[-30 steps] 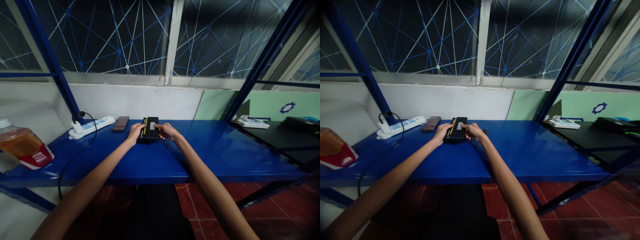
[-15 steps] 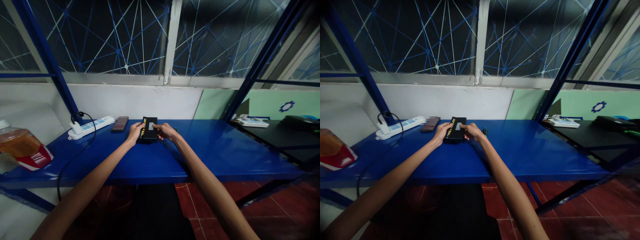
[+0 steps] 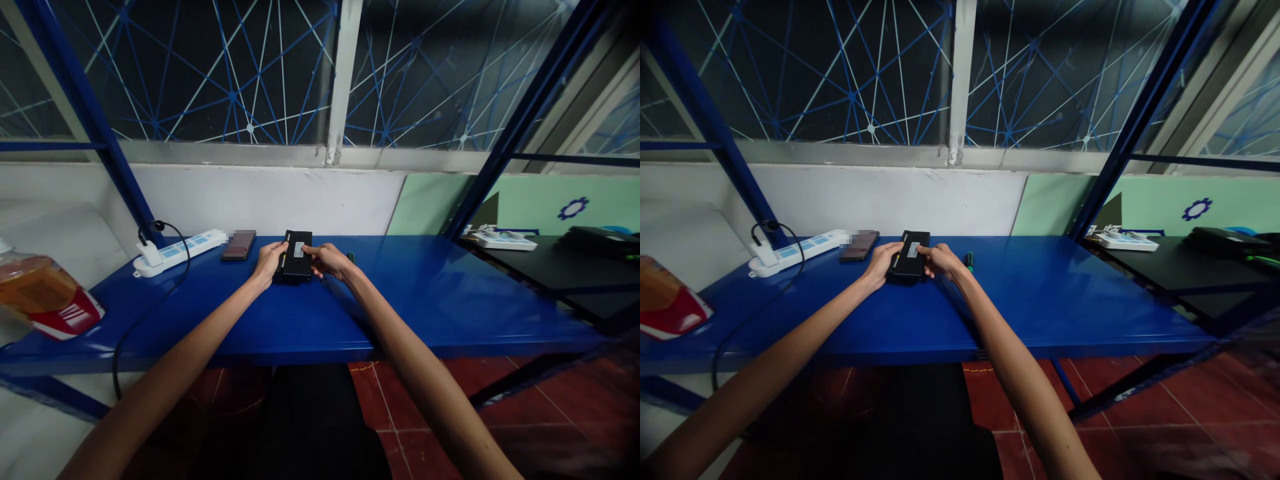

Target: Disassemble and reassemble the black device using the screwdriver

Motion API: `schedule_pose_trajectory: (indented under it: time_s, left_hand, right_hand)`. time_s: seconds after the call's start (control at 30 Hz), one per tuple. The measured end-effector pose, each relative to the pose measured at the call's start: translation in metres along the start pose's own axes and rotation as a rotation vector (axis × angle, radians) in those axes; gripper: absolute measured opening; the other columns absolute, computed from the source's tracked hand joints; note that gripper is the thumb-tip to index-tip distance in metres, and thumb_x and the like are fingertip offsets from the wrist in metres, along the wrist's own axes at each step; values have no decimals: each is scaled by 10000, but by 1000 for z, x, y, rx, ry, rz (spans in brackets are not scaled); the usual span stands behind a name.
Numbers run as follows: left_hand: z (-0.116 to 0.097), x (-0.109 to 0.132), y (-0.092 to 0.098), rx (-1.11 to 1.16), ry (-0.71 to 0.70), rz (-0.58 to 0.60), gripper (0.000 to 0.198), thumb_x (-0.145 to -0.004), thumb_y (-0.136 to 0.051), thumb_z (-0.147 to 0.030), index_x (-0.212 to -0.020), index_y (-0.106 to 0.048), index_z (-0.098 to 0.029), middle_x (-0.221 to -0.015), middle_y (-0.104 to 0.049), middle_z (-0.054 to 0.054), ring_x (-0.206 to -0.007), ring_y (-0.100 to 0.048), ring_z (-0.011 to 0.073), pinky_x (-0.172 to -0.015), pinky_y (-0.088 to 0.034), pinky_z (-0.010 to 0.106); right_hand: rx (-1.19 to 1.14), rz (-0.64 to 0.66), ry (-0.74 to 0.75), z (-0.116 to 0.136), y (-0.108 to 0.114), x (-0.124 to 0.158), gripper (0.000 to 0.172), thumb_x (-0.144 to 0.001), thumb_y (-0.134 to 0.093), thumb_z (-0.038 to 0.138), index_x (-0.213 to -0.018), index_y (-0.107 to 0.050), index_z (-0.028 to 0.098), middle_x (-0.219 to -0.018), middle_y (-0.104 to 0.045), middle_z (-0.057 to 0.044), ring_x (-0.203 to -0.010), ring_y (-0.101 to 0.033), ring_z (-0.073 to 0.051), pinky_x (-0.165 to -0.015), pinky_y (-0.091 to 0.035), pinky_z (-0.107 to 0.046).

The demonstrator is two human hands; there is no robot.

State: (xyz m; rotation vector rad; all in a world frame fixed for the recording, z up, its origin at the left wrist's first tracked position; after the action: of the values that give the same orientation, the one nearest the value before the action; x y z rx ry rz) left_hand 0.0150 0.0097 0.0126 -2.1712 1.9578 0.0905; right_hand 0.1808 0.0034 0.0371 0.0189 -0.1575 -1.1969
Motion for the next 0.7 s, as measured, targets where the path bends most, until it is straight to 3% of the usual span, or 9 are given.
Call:
schedule_pose_trajectory:
  time_s: [0.7]
  left_hand:
    - [-4,3,-3,11,-18,27,390,-665,-716,-453,-878,-709,-127,-802,-717,67,-731,-641,204,-652,-459,260]
  right_hand:
    - [35,12,13,2,0,4,374,-877,-601,414,-607,-510,172,-426,-552,-49,-365,-498,-129,-334,-408,-236]
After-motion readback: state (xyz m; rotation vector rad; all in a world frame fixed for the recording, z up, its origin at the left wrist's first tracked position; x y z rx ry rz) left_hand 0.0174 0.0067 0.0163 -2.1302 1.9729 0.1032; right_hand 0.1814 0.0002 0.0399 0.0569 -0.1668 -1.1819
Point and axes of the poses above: each hand's wrist, its own x-axis away from the middle knuckle, its own y-axis out of the back of the hand, z = x × y, the point moved 3 cm from there along -x, towards the middle knuckle
